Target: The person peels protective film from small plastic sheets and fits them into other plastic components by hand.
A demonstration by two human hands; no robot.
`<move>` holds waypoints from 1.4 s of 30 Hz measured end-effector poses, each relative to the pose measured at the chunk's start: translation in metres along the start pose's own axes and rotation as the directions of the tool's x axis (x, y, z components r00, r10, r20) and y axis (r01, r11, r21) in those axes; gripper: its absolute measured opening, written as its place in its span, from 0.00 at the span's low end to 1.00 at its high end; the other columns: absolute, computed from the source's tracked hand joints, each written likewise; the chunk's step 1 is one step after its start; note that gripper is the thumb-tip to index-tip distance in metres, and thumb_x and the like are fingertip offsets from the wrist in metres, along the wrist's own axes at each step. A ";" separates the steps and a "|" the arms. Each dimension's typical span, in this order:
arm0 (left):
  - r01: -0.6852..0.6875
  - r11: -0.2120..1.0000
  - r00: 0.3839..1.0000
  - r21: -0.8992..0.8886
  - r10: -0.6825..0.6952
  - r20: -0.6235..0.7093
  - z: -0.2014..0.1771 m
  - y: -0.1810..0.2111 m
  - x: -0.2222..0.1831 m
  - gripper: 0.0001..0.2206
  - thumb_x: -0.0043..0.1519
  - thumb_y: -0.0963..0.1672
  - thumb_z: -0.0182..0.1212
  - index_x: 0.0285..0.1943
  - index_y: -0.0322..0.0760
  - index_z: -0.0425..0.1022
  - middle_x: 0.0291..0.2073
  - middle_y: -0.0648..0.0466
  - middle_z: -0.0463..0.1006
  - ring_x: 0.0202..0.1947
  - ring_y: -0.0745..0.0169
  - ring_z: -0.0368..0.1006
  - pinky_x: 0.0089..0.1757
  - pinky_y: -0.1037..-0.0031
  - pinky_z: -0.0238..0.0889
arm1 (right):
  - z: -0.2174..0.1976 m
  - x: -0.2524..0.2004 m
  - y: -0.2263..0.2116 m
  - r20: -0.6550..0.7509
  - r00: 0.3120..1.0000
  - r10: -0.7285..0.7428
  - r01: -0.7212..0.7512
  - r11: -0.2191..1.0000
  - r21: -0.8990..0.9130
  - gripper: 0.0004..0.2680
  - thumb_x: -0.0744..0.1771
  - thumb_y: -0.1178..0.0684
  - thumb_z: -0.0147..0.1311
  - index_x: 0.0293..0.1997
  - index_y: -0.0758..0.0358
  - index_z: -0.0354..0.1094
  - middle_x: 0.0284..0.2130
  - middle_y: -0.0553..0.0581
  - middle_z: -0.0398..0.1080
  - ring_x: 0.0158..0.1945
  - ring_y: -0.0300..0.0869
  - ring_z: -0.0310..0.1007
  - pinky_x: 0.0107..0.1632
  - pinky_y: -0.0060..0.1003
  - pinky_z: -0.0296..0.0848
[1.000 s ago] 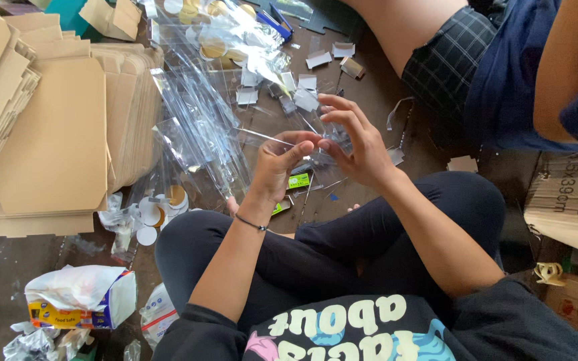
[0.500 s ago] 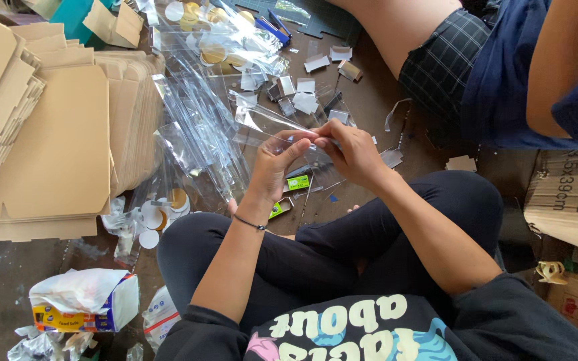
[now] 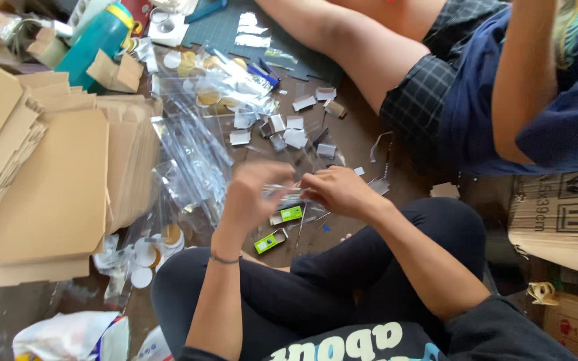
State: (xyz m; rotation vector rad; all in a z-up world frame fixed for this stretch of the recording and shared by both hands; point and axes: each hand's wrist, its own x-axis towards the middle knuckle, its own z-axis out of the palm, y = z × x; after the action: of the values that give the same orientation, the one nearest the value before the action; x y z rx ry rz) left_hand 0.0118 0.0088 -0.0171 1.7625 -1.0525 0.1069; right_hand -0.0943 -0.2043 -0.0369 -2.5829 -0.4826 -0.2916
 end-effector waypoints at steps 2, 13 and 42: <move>-0.052 0.981 0.962 0.188 -0.001 0.272 0.020 -0.019 -0.020 0.11 0.56 0.43 0.71 0.48 0.47 0.82 0.38 0.56 0.84 0.45 0.57 0.79 0.49 0.66 0.67 | 0.005 -0.002 0.005 0.045 0.999 -0.013 0.012 1.000 0.018 0.07 0.68 0.56 0.55 0.49 0.53 0.63 0.28 0.55 0.76 0.32 0.53 0.77 0.39 0.49 0.74; 0.086 0.961 0.935 0.264 -0.170 0.311 0.017 -0.002 -0.011 0.05 0.54 0.46 0.73 0.35 0.56 0.81 0.30 0.65 0.82 0.37 0.61 0.79 0.44 0.69 0.70 | -0.007 -0.003 0.008 0.118 0.992 0.045 -0.058 0.992 0.110 0.06 0.68 0.55 0.57 0.49 0.50 0.69 0.30 0.53 0.79 0.34 0.53 0.80 0.42 0.49 0.76; 0.258 0.918 0.865 0.303 -0.359 0.350 0.030 0.003 -0.017 0.02 0.58 0.48 0.68 0.34 0.54 0.80 0.28 0.64 0.78 0.39 0.62 0.76 0.42 0.67 0.72 | -0.045 0.005 -0.006 0.257 0.940 0.223 -0.281 0.934 0.219 0.05 0.66 0.47 0.61 0.41 0.48 0.81 0.35 0.51 0.83 0.40 0.48 0.83 0.46 0.44 0.78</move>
State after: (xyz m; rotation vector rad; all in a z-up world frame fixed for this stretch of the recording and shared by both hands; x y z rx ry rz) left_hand -0.0123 -0.0048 -0.0375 2.2234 -1.0541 -0.3562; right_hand -0.0969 -0.2206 0.0057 -2.4000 -0.2390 0.1515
